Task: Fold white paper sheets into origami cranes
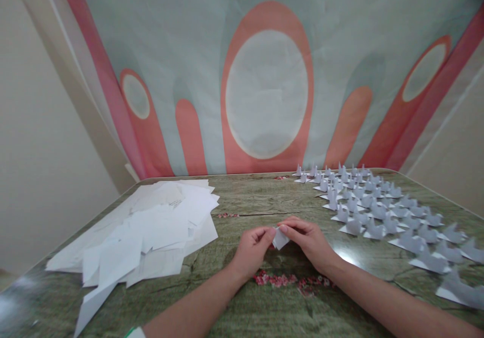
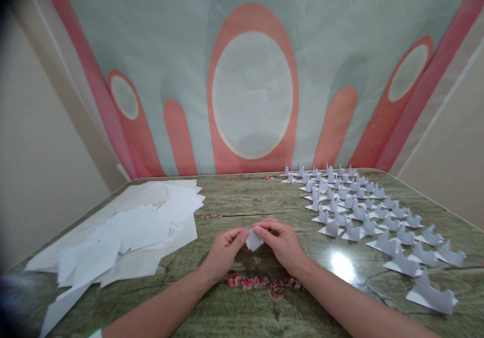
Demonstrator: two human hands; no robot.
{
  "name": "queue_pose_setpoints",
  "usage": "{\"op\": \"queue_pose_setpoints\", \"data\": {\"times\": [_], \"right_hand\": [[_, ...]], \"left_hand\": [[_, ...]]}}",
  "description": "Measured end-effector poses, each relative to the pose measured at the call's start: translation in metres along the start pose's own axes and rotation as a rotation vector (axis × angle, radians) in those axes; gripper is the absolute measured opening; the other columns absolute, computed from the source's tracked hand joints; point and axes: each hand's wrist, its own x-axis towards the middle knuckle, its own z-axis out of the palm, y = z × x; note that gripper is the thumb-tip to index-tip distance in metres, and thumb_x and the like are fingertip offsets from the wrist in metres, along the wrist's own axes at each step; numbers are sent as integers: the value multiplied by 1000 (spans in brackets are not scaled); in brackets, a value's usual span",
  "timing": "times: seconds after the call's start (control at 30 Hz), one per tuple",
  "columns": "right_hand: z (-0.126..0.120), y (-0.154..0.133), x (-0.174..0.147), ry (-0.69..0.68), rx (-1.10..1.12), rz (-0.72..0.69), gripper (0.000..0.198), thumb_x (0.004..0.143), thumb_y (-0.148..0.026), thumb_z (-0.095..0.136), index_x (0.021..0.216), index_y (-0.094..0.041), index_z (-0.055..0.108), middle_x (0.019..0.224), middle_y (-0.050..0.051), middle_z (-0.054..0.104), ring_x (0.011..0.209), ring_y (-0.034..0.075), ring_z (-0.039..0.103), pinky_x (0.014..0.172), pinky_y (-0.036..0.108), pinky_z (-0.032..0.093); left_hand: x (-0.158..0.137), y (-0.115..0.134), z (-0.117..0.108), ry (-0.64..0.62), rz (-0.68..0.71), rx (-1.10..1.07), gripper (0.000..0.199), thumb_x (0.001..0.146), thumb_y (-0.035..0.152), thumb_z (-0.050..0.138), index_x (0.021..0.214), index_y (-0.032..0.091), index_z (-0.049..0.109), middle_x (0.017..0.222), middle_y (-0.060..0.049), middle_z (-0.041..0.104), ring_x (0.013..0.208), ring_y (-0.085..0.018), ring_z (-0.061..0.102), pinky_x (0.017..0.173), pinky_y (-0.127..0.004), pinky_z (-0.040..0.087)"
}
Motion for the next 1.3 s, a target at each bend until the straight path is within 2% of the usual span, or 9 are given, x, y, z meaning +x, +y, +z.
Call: {"op": "queue_pose_setpoints", "data": {"times": [0.27, 0.37, 0.5, 0.63, 0.77, 0.93, 1.13, 1.3], "right_hand": [[2, -1, -1, -6, 51, 52, 22, 75, -40, 62, 78, -20, 71, 79, 2, 62, 72, 16, 53, 66, 27, 40], [2, 1, 0, 3, 114, 127, 25, 73, -42, 64, 78, -18, 70, 76, 2, 64, 70, 16, 53, 64, 27, 39], [1, 7, 2, 75, 232, 214, 30, 70, -45, 67, 81, -17, 68, 73, 2, 64, 66, 15, 52, 63, 27, 40], [1, 10, 3, 90, 356, 239, 31, 67, -44, 69, 82, -17, 66, 73, 2, 63, 65, 15, 53, 63, 27, 41], [5, 9, 0, 58, 383, 265, 31, 67, -45, 69, 81, -17, 66, 72, 2, 63, 63, 15, 53, 60, 27, 42], [8, 8, -1, 62, 395, 257, 31, 67, -46, 69, 80, -18, 66, 70, 1, 63, 61, 14, 53, 58, 27, 42], [10, 3, -3, -5, 358, 206, 29, 71, -43, 67, 80, -16, 63, 67, 0, 61, 59, 12, 53, 58, 25, 41], [11, -1, -5, -36, 332, 206, 30, 72, -46, 64, 77, -17, 62, 65, -1, 60, 56, 12, 52, 57, 25, 41]], "left_hand": [[2, -4, -2, 1, -53, -49, 36, 78, 45, 56, 77, 11, 68, 69, -3, 64, 62, -14, 53, 62, -24, 42], [2, -4, -1, -2, -65, -123, 39, 78, 47, 54, 77, 11, 68, 68, -4, 64, 63, -14, 55, 64, -25, 44], [2, -2, -1, -25, -132, -241, 42, 78, 50, 54, 90, 11, 66, 72, -5, 66, 67, -16, 60, 68, -28, 48], [0, 0, 1, -72, -109, -222, 36, 75, 41, 61, 98, 13, 64, 80, -5, 67, 70, -15, 61, 65, -25, 47], [-2, -1, 4, -87, -78, -170, 26, 74, 31, 62, 92, 12, 65, 74, -4, 67, 66, -14, 60, 61, -22, 45], [-1, -3, 5, -61, -127, -183, 23, 70, 26, 63, 88, 12, 65, 69, -4, 67, 63, -14, 60, 59, -22, 44], [-1, -3, 7, 7, -80, -174, 19, 69, 27, 66, 78, 11, 65, 66, -3, 66, 62, -13, 59, 62, -23, 44], [-3, 2, 7, -25, -100, -170, 26, 70, 36, 65, 79, 11, 63, 68, -3, 65, 60, -12, 58, 58, -21, 43]]}}
